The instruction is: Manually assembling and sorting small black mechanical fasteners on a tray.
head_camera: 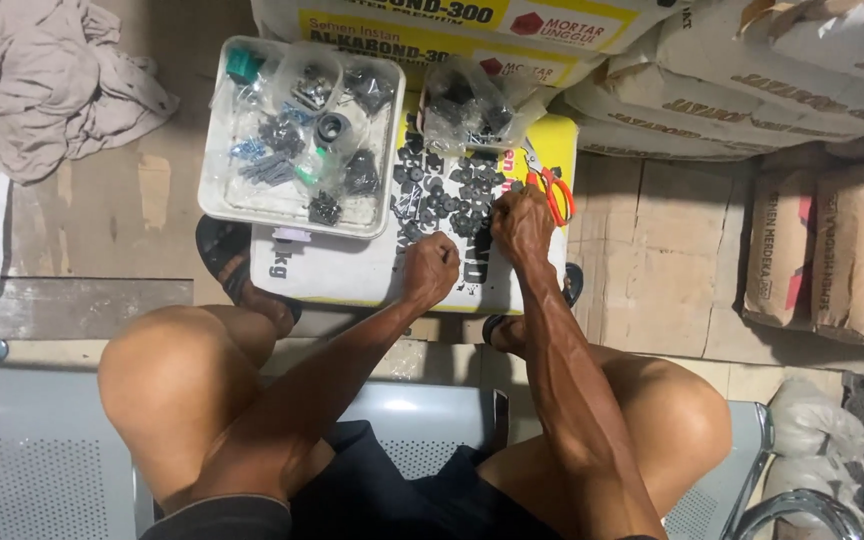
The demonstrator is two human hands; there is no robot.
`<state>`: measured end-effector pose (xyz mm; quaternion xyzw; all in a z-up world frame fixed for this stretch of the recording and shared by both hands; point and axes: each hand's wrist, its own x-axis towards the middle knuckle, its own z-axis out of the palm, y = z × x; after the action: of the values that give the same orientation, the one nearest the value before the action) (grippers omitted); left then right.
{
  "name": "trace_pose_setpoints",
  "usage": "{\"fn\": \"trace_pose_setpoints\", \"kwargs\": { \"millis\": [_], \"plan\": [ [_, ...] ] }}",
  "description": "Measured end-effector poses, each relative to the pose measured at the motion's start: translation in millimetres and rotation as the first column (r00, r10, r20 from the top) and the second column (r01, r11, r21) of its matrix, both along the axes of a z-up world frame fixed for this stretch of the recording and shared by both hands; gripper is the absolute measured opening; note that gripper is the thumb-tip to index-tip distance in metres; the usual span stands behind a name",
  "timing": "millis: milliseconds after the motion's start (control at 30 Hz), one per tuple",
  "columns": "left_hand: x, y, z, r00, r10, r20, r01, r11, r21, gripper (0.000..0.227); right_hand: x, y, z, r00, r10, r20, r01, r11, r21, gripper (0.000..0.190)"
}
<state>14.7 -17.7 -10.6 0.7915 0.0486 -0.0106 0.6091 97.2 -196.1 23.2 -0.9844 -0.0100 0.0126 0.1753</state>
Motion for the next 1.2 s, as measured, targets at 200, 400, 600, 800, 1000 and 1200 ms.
{"fn": "trace_pose_setpoints", "kwargs": {
  "millis": [200, 400, 600, 800, 1000, 1200],
  "plan": [
    [7.4, -4.8, 0.4, 1.000, 0.005, -0.022, -0.006, 1.000, -0.025, 0.009, -5.3, 5.1, 43.3, 1.000, 0.002, -0.011, -0.001, 0.986, 0.168, 0.010],
    [22.2, -5.2, 56.0, 0.998, 0.058, -0.022, -0.061, 0.984, -0.165, 0.011, -11.5, 1.9, 62.5, 0.996, 0.075, -0.049, -0.051, 0.923, 0.381, 0.006],
    [35.9, 12.9, 113.2, 0.961, -0.029, -0.276, -0.113, 0.866, -0.487, 0.036, -27.2, 26.1, 111.9, 0.962, 0.274, -0.015, -0.242, 0.872, 0.425, 0.004],
    [47.2, 21.8, 95.1, 0.932, -0.082, -0.354, -0.168, 0.765, -0.622, 0.016, -21.2, 32.9, 121.0, 0.971, 0.225, 0.076, -0.227, 0.786, 0.575, 0.011],
    [50.5, 24.2, 100.0, 0.928, 0.024, -0.371, -0.250, 0.780, -0.574, 0.017, -17.2, 29.1, 125.4, 0.989, 0.144, 0.016, -0.111, 0.689, 0.716, 0.009],
    [48.9, 17.6, 93.0, 0.937, 0.025, -0.349, -0.241, 0.768, -0.593, 0.019, -15.2, 27.0, 104.7, 0.987, 0.158, 0.021, -0.116, 0.626, 0.771, 0.010]
  ]
}}
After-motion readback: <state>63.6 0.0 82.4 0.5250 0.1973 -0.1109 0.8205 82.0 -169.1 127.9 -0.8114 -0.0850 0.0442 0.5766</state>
